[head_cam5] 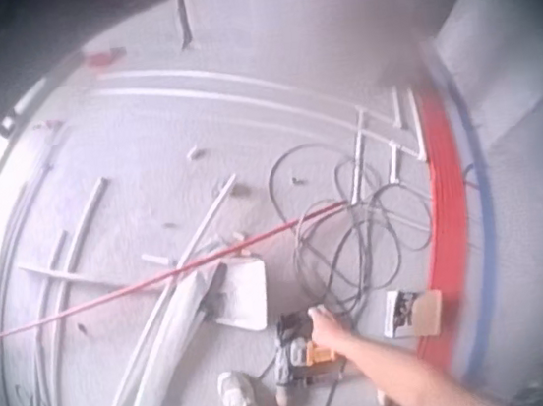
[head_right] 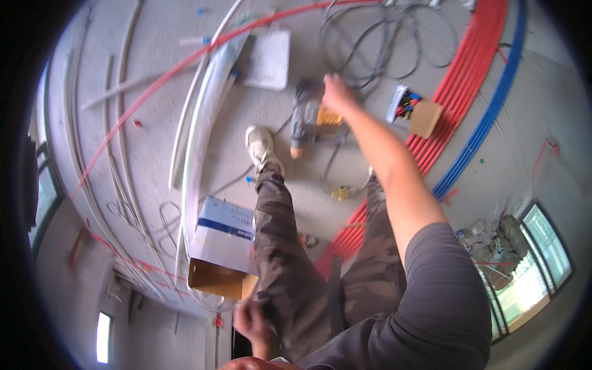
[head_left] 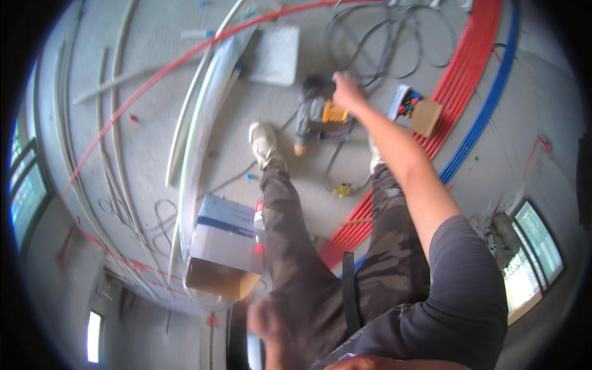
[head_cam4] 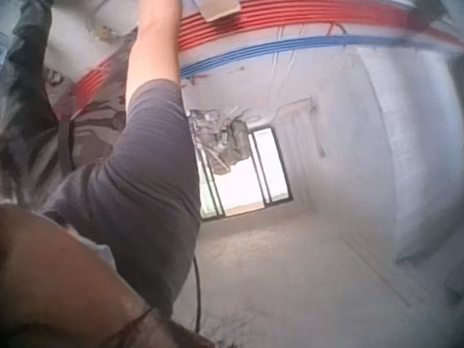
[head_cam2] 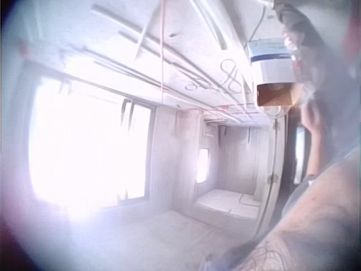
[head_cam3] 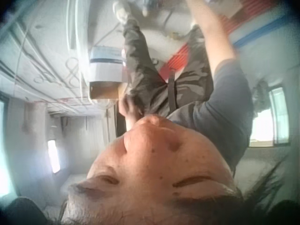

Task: The person aligns red and blue pipes on the ceiling, then uses a power drill to secure them. The person also uses a hammer to drive fasteners into the ceiling to hold the pipes in place.

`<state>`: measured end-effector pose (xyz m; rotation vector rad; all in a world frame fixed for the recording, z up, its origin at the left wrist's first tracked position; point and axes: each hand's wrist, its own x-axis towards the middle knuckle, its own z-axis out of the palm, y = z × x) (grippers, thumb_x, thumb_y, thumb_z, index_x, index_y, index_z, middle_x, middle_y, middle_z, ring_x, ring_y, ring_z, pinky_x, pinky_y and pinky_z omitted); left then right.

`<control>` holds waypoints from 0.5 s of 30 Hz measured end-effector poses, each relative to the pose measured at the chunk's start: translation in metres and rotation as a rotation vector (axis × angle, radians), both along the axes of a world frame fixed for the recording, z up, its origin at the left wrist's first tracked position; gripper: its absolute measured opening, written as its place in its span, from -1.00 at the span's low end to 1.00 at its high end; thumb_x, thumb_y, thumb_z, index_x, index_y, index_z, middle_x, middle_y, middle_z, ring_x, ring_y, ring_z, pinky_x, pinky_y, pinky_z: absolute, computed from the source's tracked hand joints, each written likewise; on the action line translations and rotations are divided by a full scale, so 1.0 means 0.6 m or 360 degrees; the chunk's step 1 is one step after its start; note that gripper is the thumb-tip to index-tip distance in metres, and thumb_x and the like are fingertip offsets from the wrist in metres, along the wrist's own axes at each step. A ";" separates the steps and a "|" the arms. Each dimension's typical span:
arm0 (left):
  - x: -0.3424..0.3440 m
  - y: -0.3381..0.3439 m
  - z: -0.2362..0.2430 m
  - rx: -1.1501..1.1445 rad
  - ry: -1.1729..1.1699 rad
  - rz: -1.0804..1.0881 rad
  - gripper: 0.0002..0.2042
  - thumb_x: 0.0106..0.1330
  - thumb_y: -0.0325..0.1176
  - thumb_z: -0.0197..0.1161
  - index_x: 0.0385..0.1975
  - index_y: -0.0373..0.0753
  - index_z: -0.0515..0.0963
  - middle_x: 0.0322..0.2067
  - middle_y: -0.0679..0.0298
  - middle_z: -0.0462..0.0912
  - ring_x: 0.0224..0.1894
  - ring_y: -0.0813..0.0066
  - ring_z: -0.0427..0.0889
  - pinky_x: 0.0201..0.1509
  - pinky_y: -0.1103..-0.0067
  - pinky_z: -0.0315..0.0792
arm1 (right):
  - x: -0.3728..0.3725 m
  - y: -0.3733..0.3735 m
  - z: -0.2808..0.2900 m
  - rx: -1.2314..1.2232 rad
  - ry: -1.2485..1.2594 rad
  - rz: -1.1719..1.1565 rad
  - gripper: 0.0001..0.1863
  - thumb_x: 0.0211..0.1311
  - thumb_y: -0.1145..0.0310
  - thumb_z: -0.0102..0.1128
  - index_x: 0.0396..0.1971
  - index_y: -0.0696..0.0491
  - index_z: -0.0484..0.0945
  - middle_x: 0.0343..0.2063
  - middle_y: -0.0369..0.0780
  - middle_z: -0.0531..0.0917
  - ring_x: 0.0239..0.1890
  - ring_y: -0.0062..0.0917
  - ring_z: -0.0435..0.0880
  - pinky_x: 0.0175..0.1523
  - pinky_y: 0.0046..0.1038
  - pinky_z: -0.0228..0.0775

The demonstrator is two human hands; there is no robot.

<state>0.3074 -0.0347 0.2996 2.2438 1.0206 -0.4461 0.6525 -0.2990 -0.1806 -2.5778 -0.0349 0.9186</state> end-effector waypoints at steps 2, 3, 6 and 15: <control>-0.001 0.109 -0.056 -0.0117 0.0300 0.0781 -0.84 0.36 -0.61 0.21 -0.10 -0.37 0.57 -0.33 0.35 0.60 -0.40 0.65 0.49 -0.30 0.67 0.42 | 0.046 -0.016 -0.080 -0.0387 -0.0055 0.0278 -0.59 0.22 0.46 0.14 0.11 0.05 0.50 0.15 -0.06 0.57 0.26 -0.09 0.50 0.31 -0.05 0.41; -0.033 0.180 -0.075 -0.0234 0.0601 0.0885 -0.85 0.39 -0.52 0.21 -0.11 -0.39 0.58 -0.21 0.24 0.63 -0.28 0.52 0.56 -0.16 0.58 0.48 | 0.064 -0.050 -0.108 -0.0505 0.0035 0.0297 -0.52 0.23 0.45 0.12 0.19 0.03 0.50 0.21 -0.07 0.56 0.30 -0.14 0.49 0.35 -0.04 0.37; -0.202 0.298 -0.095 -0.0250 0.1015 0.0802 -0.81 0.37 -0.52 0.21 -0.07 -0.40 0.59 -0.25 0.23 0.66 -0.25 0.49 0.58 -0.12 0.54 0.49 | 0.102 -0.035 -0.168 -0.0434 0.0374 0.0228 -0.32 -0.08 0.44 0.38 0.20 0.05 0.53 0.11 -0.01 0.68 0.17 -0.09 0.65 0.22 -0.12 0.52; -0.365 0.347 -0.056 -0.0803 0.0992 0.0745 -0.74 0.33 -0.50 0.31 -0.01 -0.40 0.67 -0.23 0.20 0.80 -0.18 0.48 0.72 -0.02 0.56 0.58 | -0.074 -0.038 0.228 -0.0046 0.0887 0.1253 -0.67 -0.22 0.21 0.43 -0.36 -0.01 0.79 -0.41 -0.03 0.76 -0.28 -0.05 0.77 -0.12 -0.07 0.61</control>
